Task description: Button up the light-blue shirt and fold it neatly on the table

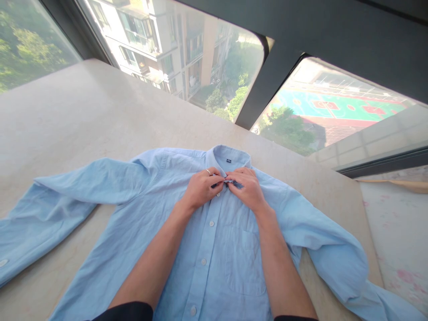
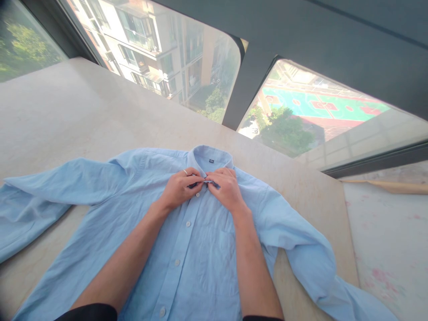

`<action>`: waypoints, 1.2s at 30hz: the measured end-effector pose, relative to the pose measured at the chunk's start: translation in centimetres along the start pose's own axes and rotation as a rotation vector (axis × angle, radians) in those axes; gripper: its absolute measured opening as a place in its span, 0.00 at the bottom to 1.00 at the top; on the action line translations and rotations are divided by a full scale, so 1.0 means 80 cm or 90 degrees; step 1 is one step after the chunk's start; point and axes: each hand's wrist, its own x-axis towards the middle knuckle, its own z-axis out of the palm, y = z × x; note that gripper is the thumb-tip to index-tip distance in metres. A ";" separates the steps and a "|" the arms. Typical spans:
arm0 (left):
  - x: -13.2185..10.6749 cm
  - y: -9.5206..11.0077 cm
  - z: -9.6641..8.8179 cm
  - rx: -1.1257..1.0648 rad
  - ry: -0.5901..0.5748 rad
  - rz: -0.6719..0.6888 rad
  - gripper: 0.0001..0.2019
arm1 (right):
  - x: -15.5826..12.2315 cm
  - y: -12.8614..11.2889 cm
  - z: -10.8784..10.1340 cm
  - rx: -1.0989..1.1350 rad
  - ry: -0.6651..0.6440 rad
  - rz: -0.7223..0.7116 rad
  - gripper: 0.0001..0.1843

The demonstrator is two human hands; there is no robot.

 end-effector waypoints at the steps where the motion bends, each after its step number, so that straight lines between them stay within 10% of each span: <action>1: 0.000 0.000 0.000 -0.002 -0.001 -0.001 0.08 | 0.001 0.000 -0.001 0.001 -0.008 -0.001 0.11; 27: 0.011 0.016 -0.003 -0.091 0.056 -0.186 0.04 | 0.006 -0.003 0.001 0.039 -0.059 0.052 0.10; 36: 0.007 0.011 -0.004 -0.094 0.019 -0.110 0.13 | 0.003 0.001 0.008 0.042 -0.014 0.037 0.12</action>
